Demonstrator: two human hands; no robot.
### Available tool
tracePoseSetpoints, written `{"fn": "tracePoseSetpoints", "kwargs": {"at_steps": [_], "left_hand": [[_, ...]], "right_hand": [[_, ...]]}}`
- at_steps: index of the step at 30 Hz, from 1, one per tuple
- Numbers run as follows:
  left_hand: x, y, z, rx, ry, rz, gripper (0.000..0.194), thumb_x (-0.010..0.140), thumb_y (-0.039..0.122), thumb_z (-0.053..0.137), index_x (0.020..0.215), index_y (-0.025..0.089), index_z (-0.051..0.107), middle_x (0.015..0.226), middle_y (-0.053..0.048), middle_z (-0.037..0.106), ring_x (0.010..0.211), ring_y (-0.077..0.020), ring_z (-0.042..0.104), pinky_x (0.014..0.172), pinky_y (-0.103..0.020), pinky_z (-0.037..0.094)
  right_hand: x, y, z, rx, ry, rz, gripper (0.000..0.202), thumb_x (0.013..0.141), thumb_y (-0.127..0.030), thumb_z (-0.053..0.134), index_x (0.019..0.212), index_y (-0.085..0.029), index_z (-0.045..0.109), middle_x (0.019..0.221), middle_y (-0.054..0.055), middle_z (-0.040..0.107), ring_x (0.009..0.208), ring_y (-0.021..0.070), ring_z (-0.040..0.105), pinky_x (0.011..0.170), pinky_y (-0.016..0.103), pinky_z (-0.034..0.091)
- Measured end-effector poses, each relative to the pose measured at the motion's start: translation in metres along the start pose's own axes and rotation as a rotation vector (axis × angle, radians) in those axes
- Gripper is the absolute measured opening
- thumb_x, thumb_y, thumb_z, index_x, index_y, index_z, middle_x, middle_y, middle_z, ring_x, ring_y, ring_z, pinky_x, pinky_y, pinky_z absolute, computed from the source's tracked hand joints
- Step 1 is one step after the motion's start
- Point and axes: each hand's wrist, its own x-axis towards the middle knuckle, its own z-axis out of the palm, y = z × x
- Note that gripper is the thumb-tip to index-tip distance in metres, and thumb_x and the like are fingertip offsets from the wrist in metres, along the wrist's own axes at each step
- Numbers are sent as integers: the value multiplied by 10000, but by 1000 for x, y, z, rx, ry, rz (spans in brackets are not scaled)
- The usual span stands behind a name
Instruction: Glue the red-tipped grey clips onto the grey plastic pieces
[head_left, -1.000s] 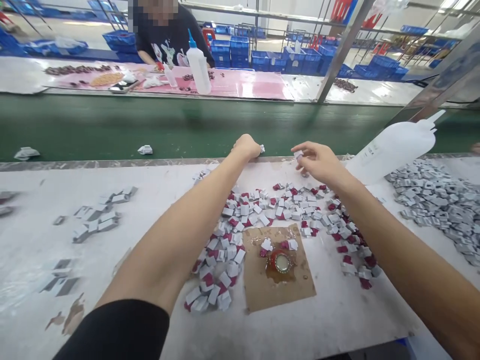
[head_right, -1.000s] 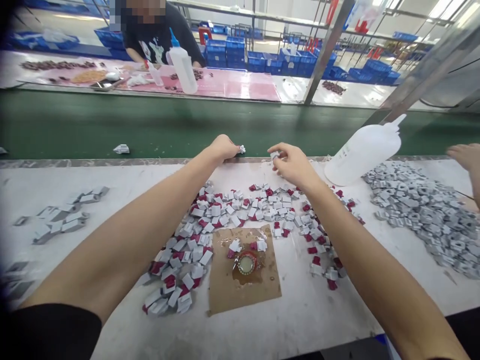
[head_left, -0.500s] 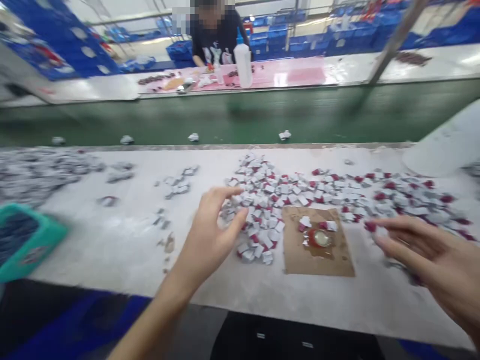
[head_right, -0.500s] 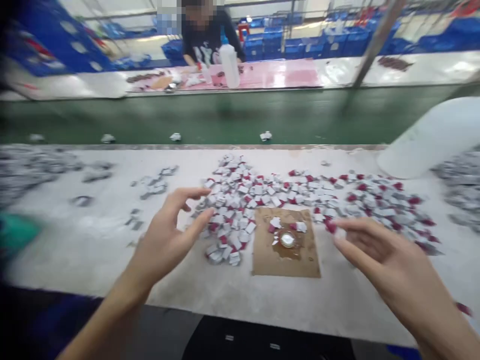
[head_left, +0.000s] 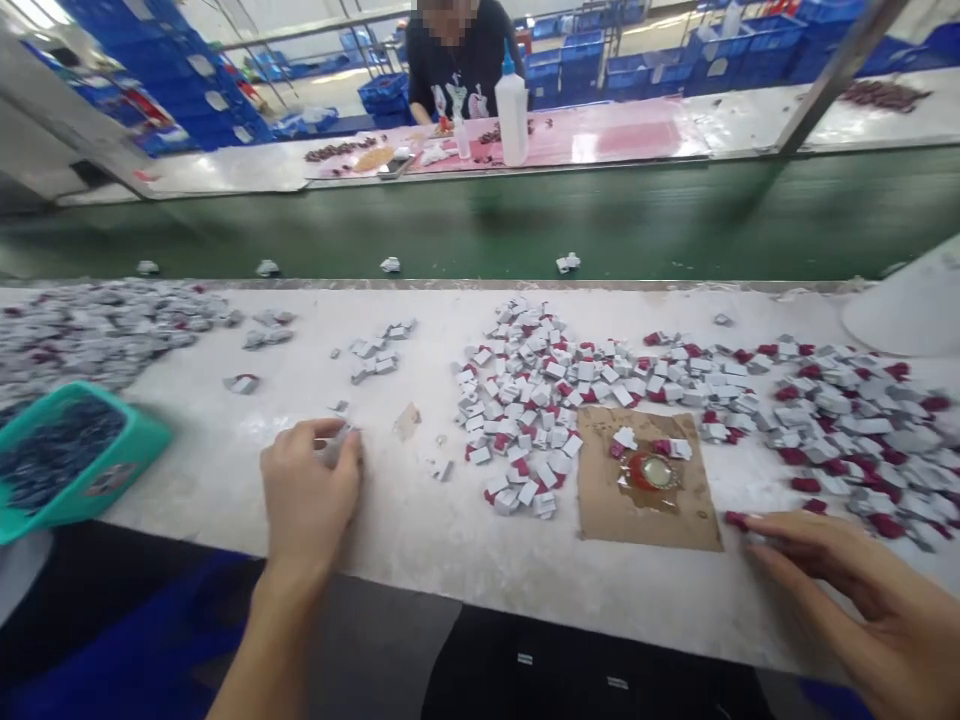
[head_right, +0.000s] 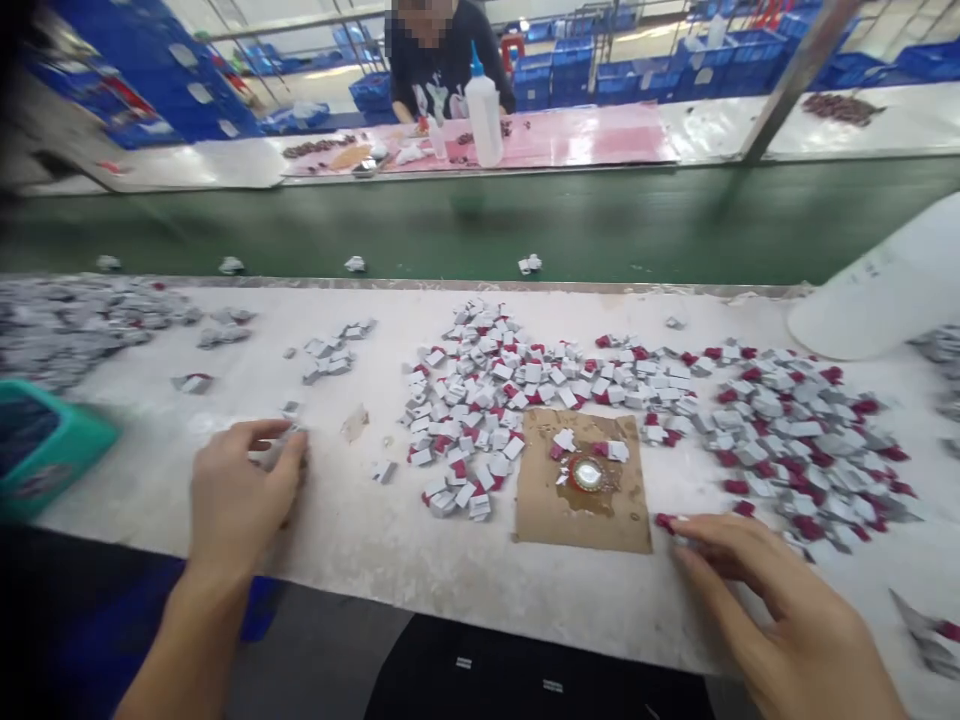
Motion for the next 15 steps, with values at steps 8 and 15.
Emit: {"fn": "tracePoseSetpoints", "kwargs": {"at_steps": [8, 15], "left_hand": [[-23, 12, -2, -85, -187, -55, 416, 790, 520, 755, 1106, 254, 808, 1217, -78, 812, 952, -321, 823, 962, -480, 683], [-9, -10, 9, -106, -142, -47, 271, 791, 424, 790, 1030, 308, 844, 1004, 3, 877, 966, -299, 867, 860, -396, 703]], "right_hand": [[1, -17, -11, -18, -78, -6, 226, 1111, -475, 783, 1180, -305, 915, 1126, 70, 885, 958, 276, 876, 890, 385, 754], [15, -52, -3, 153, -13, 96, 193, 1070, -407, 857, 1237, -331, 919, 1142, 48, 879, 950, 238, 861, 837, 329, 755]]}}
